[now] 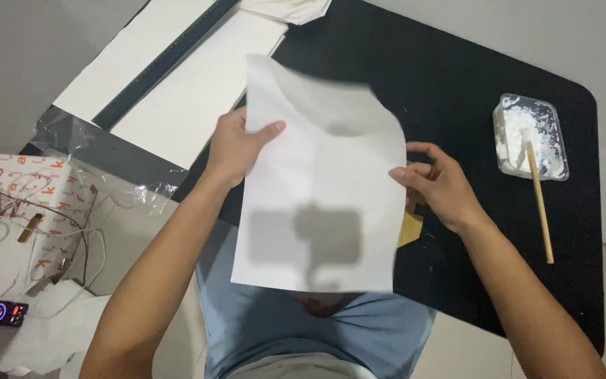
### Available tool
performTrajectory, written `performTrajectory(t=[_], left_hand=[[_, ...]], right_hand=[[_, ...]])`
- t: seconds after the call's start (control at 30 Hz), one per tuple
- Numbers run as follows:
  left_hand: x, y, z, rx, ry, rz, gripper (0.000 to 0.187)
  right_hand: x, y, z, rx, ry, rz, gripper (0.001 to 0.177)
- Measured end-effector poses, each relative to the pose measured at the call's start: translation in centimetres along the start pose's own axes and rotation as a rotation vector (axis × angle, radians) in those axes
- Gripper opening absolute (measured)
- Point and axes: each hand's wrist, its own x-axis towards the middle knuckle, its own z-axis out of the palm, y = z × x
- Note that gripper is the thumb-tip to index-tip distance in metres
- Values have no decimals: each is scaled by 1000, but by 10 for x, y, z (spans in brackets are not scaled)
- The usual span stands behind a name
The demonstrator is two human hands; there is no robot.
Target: A person is manually constructing a paper bag by folding paper sheets and applying glue with a brush.
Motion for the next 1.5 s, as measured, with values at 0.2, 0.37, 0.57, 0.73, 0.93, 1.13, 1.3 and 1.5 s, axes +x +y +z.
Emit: performTrajectory(t=[0.2, 0.37, 0.57, 0.73, 0.93, 1.13, 1.3, 1.5], left_hand=[[-4, 14, 2, 254, -79, 41, 56], [-11, 17, 3, 367, -65, 39, 76], [-8, 2, 10, 834, -15, 224, 45], [-24, -47, 35, 1138, -58, 426, 39], [-60, -59, 51, 996, -181, 550, 41], [-52, -48, 47, 966, -171, 569, 52], [-46, -19, 39, 1043, -430, 309, 51], [-23, -54, 38, 942, -523, 576, 49]], right_hand=[[10, 1, 1, -189, 74, -44, 16], [3, -6, -2, -498, 109, -105, 26], [-2, -8, 6, -936, 34, -38, 84], [-3, -22, 6, -900, 52, 45, 89], [-4, -26, 9, -859, 4, 122, 82], [-31, -6, 23, -952, -15, 12, 81], [-88, -2, 44, -1041, -294, -108, 107], [-129, 81, 57, -1466, 186, -551, 93]])
